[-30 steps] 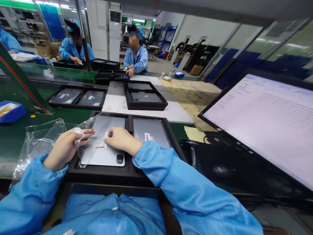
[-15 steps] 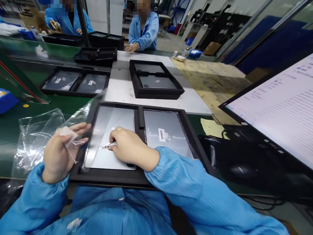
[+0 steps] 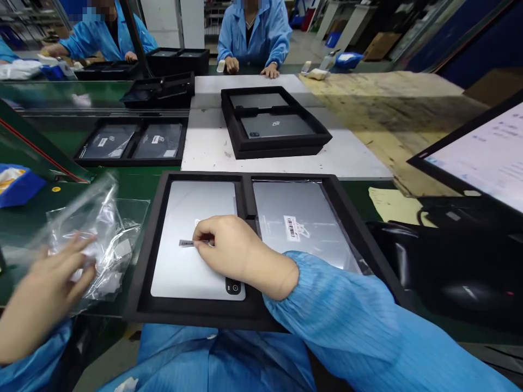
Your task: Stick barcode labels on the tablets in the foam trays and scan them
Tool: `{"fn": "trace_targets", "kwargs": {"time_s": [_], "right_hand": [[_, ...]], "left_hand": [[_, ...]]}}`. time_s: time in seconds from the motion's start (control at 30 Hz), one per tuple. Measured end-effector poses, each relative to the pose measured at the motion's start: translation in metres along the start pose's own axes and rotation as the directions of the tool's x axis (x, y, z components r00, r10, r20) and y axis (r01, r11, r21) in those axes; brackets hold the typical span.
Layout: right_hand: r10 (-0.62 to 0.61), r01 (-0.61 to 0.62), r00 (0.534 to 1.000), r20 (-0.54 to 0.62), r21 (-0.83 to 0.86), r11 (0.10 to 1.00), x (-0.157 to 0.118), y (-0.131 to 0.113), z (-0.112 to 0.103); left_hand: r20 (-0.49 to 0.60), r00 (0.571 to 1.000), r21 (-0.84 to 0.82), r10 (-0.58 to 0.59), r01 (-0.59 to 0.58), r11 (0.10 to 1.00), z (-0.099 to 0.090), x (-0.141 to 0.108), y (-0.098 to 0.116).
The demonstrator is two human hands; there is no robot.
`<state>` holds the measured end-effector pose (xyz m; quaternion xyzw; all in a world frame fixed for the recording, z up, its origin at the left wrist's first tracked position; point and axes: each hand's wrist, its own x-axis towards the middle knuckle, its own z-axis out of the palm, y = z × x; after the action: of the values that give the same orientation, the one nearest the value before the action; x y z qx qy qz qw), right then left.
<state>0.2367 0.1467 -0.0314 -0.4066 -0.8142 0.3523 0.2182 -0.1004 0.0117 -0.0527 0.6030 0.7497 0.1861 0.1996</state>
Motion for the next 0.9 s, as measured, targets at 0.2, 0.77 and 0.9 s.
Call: {"fn": "trace_targets", "kwargs": {"time_s": [0.2,0.77,0.9], "right_hand": [[0.176,-0.147,0.974,-0.144,0.193,0.97,0.007,-0.002,-0.027],[0.443,-0.37,0.827,-0.346,0.259,0.892,0.016,0.02,-0.072],[0.446,-0.439,0.893,0.066,0.348,0.828,0.02,0.007,-0.035]], "left_hand": [[0.397,0.917,0.296,0.042,-0.17,0.94,-0.024,0.019,0.049],[0.151,0.049,0.037,0.987,-0.998,0.044,0.061,0.101,0.216],[-0.488,0.147,-0.133,0.861,-0.987,0.093,0.031,0.098,0.2]]}}
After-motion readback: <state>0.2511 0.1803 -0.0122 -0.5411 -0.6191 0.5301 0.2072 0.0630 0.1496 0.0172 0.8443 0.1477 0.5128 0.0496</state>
